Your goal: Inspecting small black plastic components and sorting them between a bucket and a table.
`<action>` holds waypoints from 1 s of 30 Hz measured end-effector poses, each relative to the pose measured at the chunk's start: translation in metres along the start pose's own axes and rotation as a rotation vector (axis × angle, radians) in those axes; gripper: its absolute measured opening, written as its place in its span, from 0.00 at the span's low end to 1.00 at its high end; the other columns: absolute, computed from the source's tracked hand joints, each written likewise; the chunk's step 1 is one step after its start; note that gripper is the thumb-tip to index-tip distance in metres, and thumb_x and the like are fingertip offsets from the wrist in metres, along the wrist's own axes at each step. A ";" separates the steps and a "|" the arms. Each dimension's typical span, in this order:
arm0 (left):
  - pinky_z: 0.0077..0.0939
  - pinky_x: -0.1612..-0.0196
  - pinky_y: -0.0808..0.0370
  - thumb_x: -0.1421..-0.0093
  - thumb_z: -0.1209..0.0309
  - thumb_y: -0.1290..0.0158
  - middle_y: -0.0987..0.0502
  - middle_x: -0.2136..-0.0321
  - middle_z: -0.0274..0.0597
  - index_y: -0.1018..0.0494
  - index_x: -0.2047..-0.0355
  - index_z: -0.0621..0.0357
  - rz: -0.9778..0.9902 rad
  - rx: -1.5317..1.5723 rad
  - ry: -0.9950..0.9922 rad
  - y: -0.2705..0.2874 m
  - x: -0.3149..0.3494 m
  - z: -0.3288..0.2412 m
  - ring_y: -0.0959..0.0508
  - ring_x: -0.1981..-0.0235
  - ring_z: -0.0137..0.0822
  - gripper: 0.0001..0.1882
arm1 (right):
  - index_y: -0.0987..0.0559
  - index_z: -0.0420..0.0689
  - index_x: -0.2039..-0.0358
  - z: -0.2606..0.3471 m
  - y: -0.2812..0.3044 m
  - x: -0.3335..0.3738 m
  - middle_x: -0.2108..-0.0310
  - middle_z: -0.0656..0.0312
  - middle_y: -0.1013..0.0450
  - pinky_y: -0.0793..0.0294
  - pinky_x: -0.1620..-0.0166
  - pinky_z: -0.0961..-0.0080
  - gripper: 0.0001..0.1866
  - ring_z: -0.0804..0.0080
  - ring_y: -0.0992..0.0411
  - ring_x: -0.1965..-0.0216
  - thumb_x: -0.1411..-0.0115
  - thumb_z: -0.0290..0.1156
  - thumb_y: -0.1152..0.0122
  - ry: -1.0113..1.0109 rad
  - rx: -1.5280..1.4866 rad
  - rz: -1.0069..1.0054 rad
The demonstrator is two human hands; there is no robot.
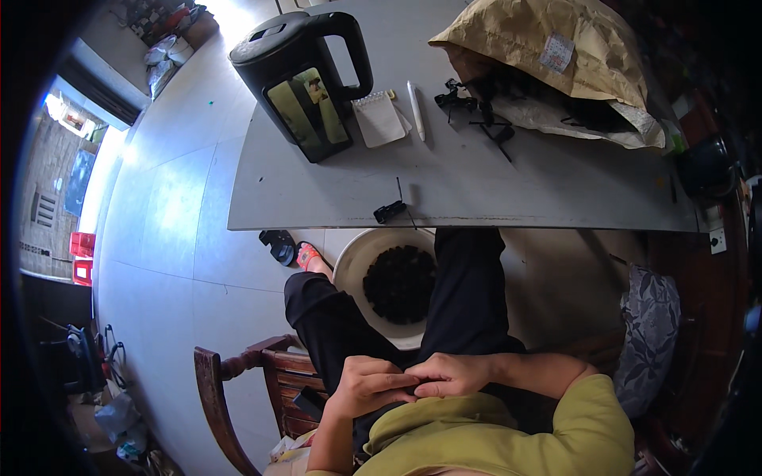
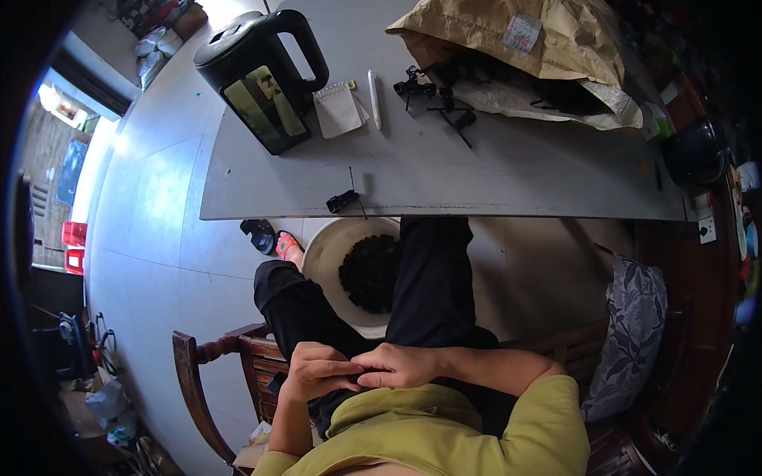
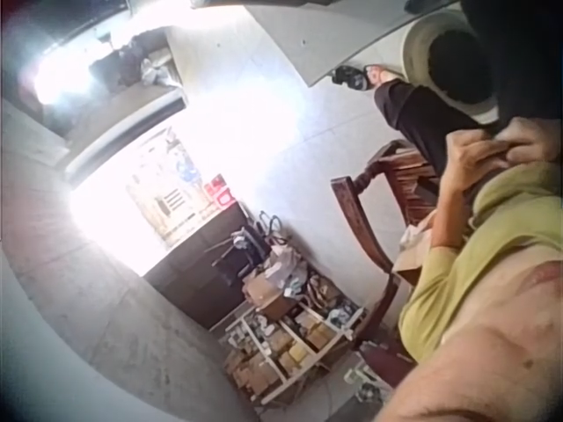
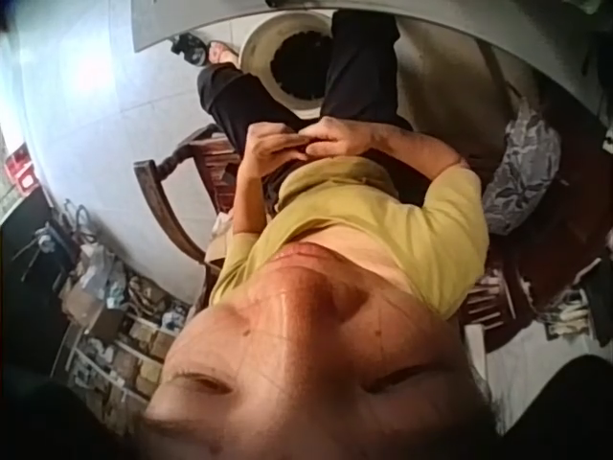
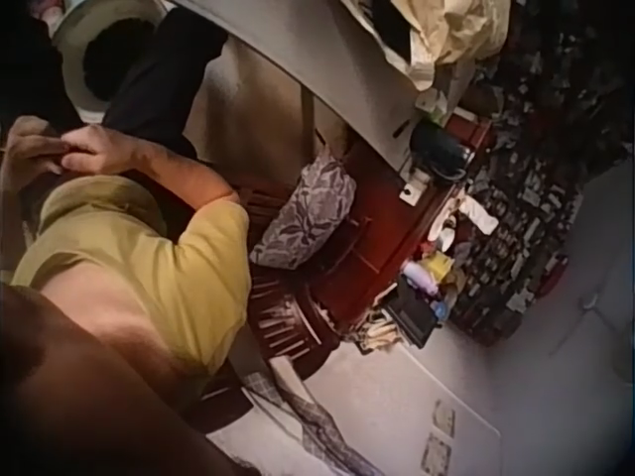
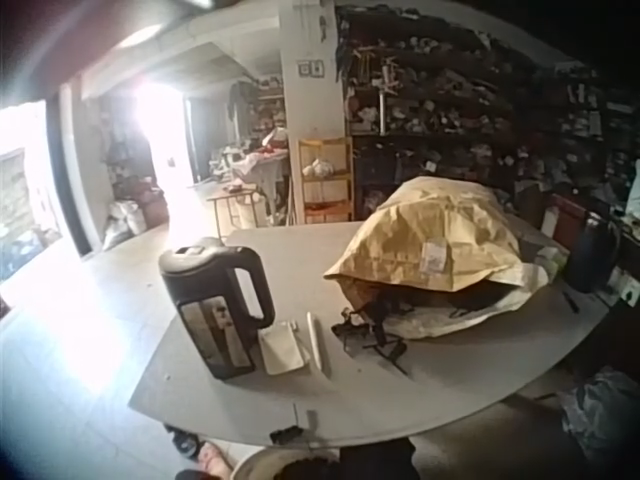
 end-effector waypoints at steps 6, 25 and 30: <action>0.21 0.83 0.35 0.62 0.63 0.35 0.29 0.84 0.32 0.21 0.71 0.54 0.031 -0.093 -0.039 0.005 0.003 -0.006 0.29 0.86 0.31 0.17 | 0.29 0.38 0.64 0.004 -0.002 -0.008 0.76 0.62 0.32 0.36 0.70 0.79 0.11 0.78 0.35 0.74 0.38 0.34 0.52 0.019 -0.035 0.081; 0.15 0.83 0.38 0.46 0.66 0.53 0.30 0.74 0.44 0.29 0.74 0.65 -0.613 1.398 0.564 -0.013 0.038 0.054 0.33 0.81 0.29 0.12 | 0.28 0.53 0.51 0.040 0.145 -0.039 0.60 0.60 0.36 0.34 0.57 0.67 0.23 0.66 0.36 0.59 0.50 0.32 0.40 0.329 1.756 -0.750; 0.12 0.80 0.36 0.47 0.74 0.44 0.26 0.75 0.37 0.30 0.70 0.59 -0.633 0.766 0.758 -0.006 0.029 0.050 0.30 0.78 0.22 0.07 | 0.28 0.45 0.52 0.043 0.081 -0.031 0.67 0.57 0.32 0.31 0.62 0.69 0.17 0.61 0.33 0.67 0.43 0.34 0.46 0.318 1.095 -0.650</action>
Point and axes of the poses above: each hand's wrist, its own x-axis away from the middle knuckle, its own y-axis out of the back of the hand, z = x × y, the point moved 4 cm from there along -x, towards the middle knuckle
